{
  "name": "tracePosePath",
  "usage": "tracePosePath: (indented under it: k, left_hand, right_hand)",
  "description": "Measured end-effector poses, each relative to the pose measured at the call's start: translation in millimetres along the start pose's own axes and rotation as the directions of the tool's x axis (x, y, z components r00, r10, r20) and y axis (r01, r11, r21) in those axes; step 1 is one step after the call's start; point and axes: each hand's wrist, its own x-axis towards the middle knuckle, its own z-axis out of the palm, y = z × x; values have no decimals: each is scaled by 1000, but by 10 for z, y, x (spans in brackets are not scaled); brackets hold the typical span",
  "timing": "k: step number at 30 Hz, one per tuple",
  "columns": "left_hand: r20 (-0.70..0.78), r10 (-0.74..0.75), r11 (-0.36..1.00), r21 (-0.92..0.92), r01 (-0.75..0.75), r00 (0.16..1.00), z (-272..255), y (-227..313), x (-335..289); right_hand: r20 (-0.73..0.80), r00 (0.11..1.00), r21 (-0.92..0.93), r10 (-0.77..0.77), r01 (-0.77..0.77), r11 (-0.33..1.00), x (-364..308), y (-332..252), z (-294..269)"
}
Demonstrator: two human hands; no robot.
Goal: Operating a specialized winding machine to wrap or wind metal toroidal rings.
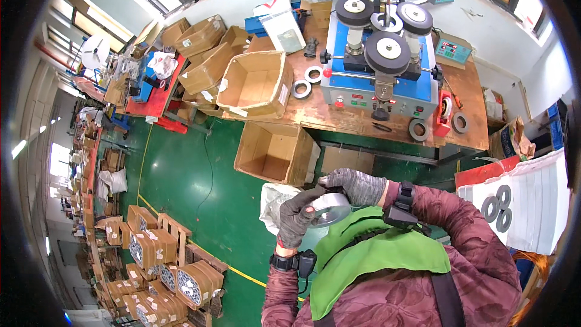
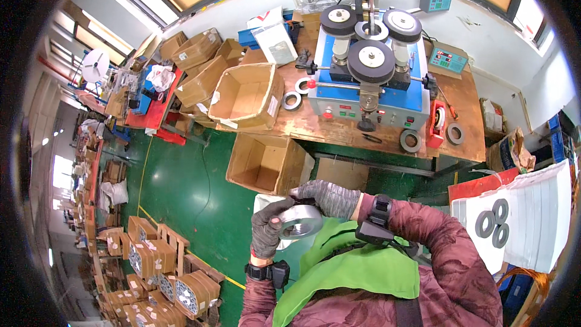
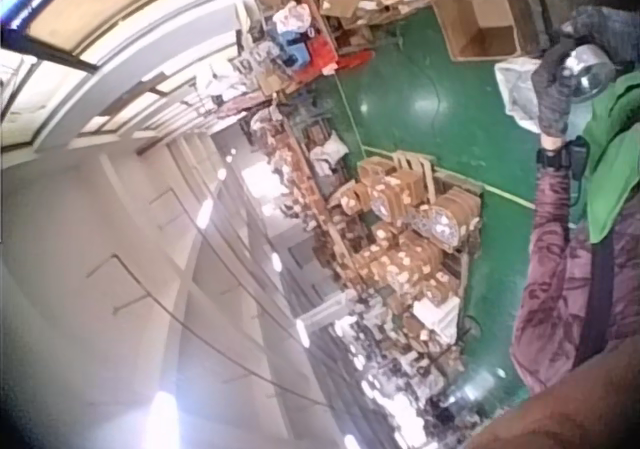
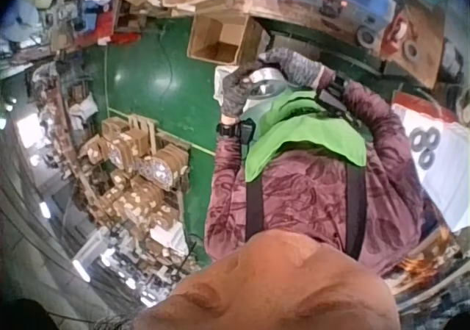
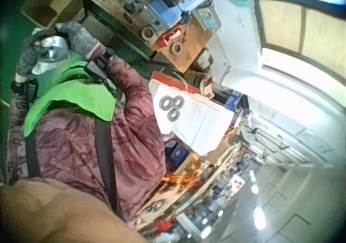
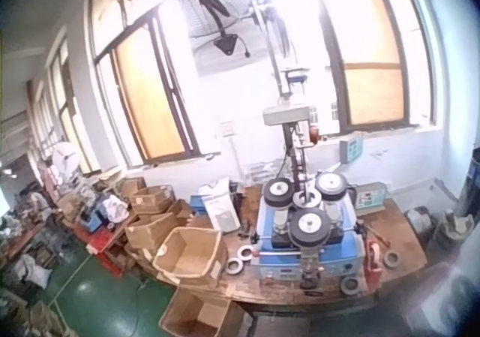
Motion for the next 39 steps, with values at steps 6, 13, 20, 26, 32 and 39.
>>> tracePosePath:
  k: [6,13,20,26,32,39]
  left_hand:
    - [-62,-19,993,-118,11,998,-10,-87,-11]
    - [-242,-47,995,-100,23,969,-148,-191,-24]
    - [-42,-270,868,-444,224,962,-138,-245,11]
    - [270,-302,528,-751,396,914,-206,-448,-18]
    - [262,-245,624,-694,359,933,-128,-421,10]
    - [416,-170,568,-700,433,894,-23,-63,29]
  right_hand:
    - [-130,829,-833,-544,206,514,13,-247,-286]
    - [408,754,-903,-515,249,-351,-272,-301,221]
    - [294,849,-930,-438,360,72,-168,-161,84]
    - [419,824,-894,-382,448,-14,-188,-312,194]
    - [564,674,-774,-478,229,-590,-93,-229,369]
    - [884,363,-460,-296,551,-696,-141,-287,236]
